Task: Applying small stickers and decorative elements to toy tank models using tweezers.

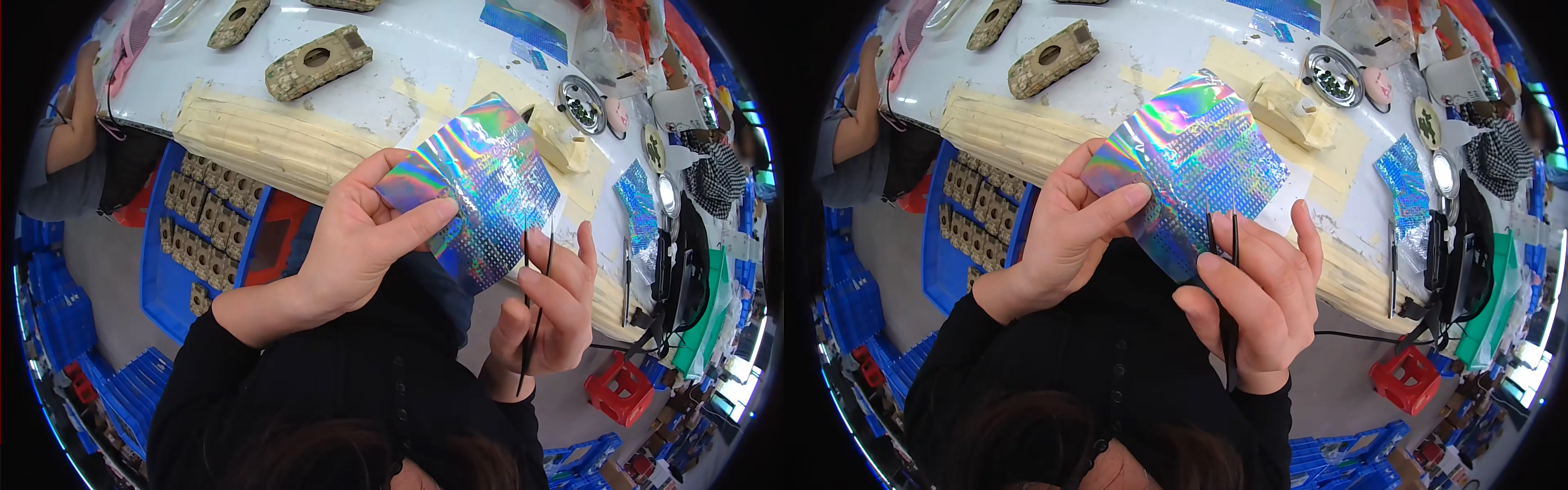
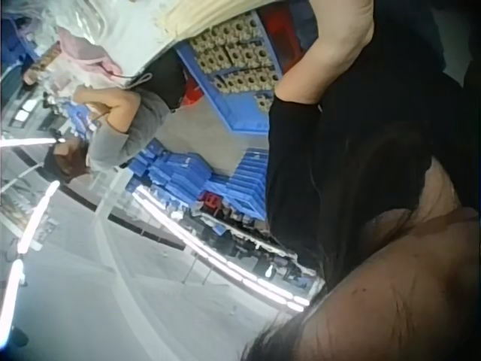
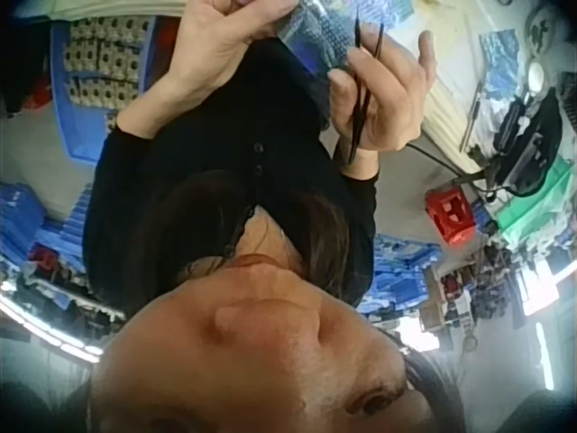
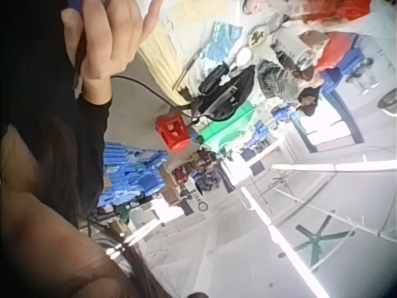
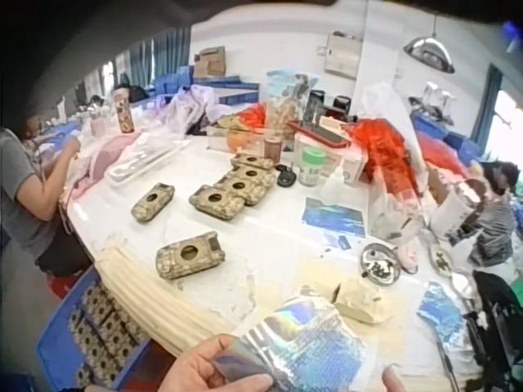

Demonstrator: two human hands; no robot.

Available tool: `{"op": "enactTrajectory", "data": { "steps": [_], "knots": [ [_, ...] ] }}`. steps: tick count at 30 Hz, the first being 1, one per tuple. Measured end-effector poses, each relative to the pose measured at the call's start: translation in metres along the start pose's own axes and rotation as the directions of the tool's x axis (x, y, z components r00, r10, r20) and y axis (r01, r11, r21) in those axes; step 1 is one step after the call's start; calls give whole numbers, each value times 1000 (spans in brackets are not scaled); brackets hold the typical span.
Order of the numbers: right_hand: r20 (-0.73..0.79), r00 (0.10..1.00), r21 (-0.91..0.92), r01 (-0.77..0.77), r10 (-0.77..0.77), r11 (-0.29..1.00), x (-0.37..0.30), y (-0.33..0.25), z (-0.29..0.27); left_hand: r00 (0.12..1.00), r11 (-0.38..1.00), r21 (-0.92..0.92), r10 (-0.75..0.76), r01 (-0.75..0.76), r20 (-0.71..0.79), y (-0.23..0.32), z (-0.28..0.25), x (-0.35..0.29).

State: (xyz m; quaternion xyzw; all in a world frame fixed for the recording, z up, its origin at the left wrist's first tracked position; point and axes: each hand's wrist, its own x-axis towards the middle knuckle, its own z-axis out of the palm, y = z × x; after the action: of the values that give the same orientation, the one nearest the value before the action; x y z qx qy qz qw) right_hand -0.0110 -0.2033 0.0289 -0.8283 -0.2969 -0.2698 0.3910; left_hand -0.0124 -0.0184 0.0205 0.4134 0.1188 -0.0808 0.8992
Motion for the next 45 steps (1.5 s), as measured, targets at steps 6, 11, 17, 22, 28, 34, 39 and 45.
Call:
{"op": "enactTrajectory", "data": {
  "steps": [6,11,17,22,28,34,39,45],
  "knots": [
    [-71,997,49,1,3,999,2,11,-9,995,997,70,36,-43,94,1,-5,0],
    [-195,972,75,-116,129,990,5,18,-10,993,996,72,41,-50,112,6,-5,1],
    [-102,907,270,-369,408,889,0,22,-1,993,996,74,37,-45,114,12,-8,3],
    [-20,862,389,-460,507,798,-1,23,2,987,993,88,60,-74,146,12,-9,3],
    [-53,857,571,-395,512,720,0,29,4,985,977,181,86,-112,149,10,-9,2],
    [-112,852,648,-328,512,687,-3,35,7,978,956,241,129,-166,163,11,-7,1],
    [-116,857,646,-319,502,694,-4,37,9,972,952,247,133,-179,193,11,-10,2],
    [-127,854,654,-310,504,690,-3,36,11,974,944,273,140,-185,175,10,-10,3]
  ]
}}
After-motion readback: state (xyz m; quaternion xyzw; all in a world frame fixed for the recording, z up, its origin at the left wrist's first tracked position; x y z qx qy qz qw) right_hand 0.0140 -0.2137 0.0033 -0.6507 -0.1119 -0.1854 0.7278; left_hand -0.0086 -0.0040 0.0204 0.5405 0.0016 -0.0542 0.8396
